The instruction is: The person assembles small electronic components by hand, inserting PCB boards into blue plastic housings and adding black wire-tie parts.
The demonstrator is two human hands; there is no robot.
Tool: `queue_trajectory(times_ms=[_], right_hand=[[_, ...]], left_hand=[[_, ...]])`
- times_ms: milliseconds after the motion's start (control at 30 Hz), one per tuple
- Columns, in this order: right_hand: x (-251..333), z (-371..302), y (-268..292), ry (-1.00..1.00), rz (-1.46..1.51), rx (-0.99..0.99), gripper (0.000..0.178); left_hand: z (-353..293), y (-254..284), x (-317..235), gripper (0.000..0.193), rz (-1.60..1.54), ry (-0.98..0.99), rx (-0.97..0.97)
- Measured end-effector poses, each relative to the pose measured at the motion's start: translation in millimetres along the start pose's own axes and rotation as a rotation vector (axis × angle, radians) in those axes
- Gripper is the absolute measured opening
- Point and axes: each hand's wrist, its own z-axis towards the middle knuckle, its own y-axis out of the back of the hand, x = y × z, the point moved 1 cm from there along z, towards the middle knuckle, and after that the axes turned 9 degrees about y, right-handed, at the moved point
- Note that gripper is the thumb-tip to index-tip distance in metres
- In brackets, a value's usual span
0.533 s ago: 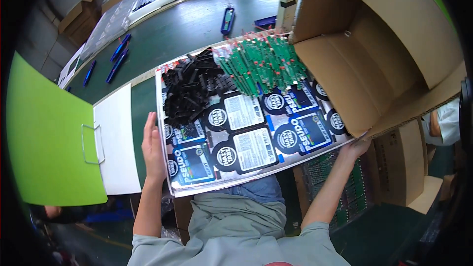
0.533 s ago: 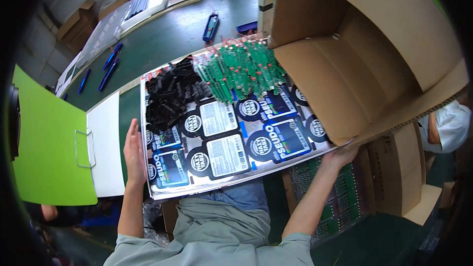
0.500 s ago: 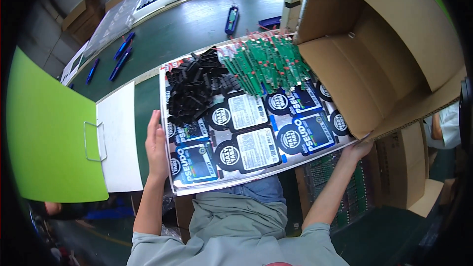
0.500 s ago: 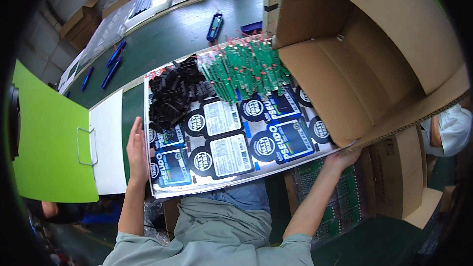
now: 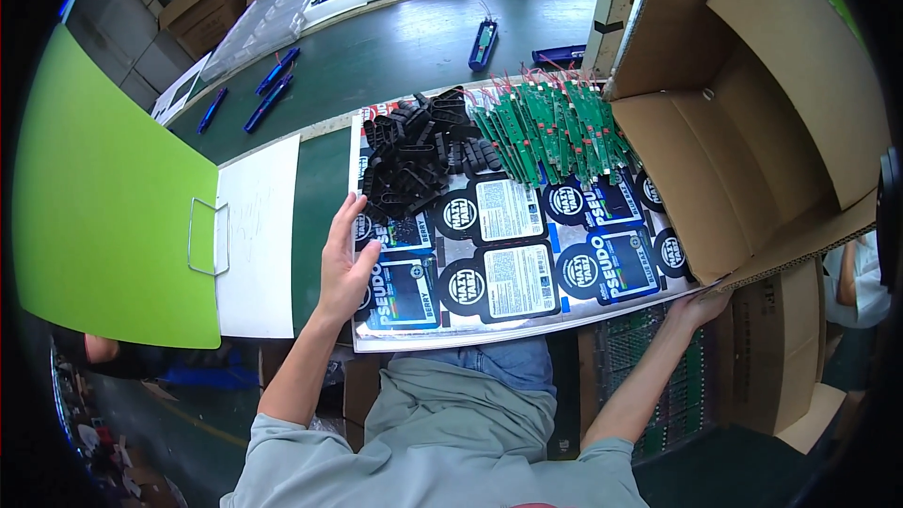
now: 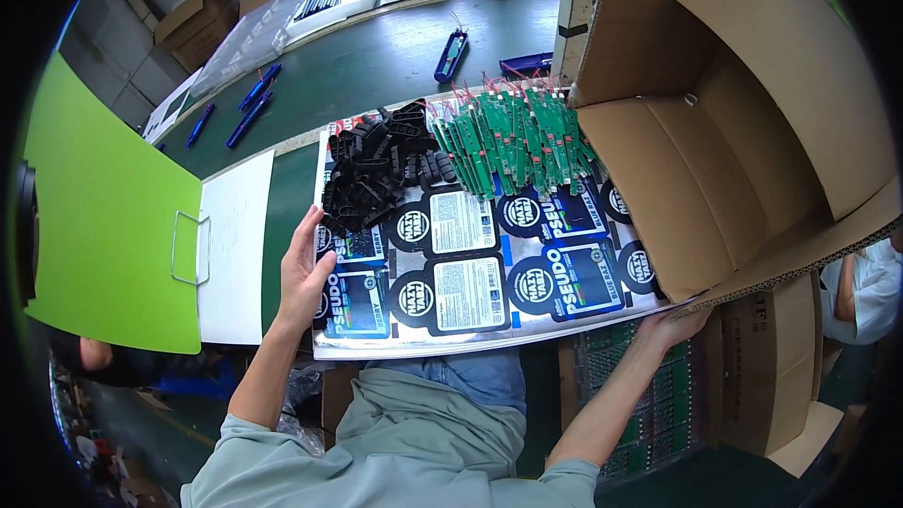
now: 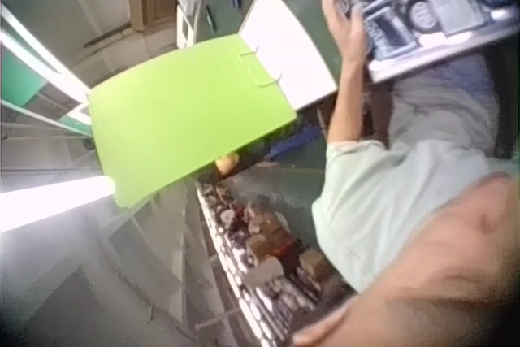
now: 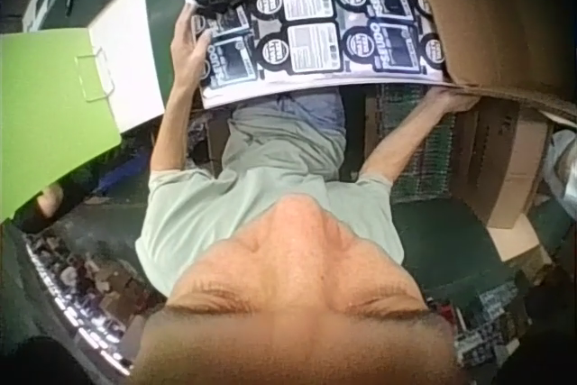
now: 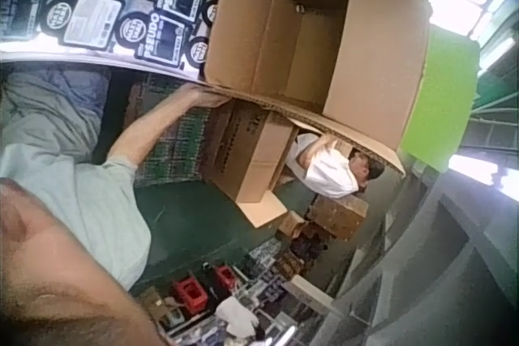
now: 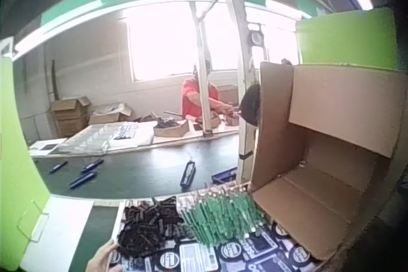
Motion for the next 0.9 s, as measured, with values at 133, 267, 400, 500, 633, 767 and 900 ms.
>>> queue_trajectory(times_ms=[133, 267, 400, 500, 633, 767, 900], right_hand=[[-1.2, 0.1, -3.2, -0.005, 0.039, -0.018, 0.05], [-5.5, 4.4, -1.8, -0.057, 0.071, -0.023, 0.052], [-2.3, -2.9, -8.8, -0.144, 0.169, -0.038, 0.054], [-1.9, -3.5, -8.2, -0.177, 0.219, -0.046, 0.055], [-11.7, 4.3, 2.3, -0.153, 0.219, -0.011, 0.054], [-11.1, 0.3, 3.7, -0.208, 0.303, 0.022, 0.054], [-0.7, -32.8, 8.4, -0.173, 0.311, -0.065, 0.051]], left_hand=[[-2.4, -0.4, 0.9, 0.064, -0.039, -0.002, -0.002], [-3.9, 0.5, 4.7, 0.061, -0.102, -0.002, -0.022], [-6.2, -1.6, 8.8, 0.057, -0.099, -0.004, -0.039], [-7.8, -1.3, 5.2, 0.051, -0.134, 0.005, -0.05], [-6.1, -2.7, 3.4, 0.047, -0.162, 0.007, -0.051], [-5.5, -1.9, 6.7, 0.045, -0.137, 0.003, -0.043], [-6.5, 1.8, 6.3, 0.044, -0.192, 0.037, -0.065]])
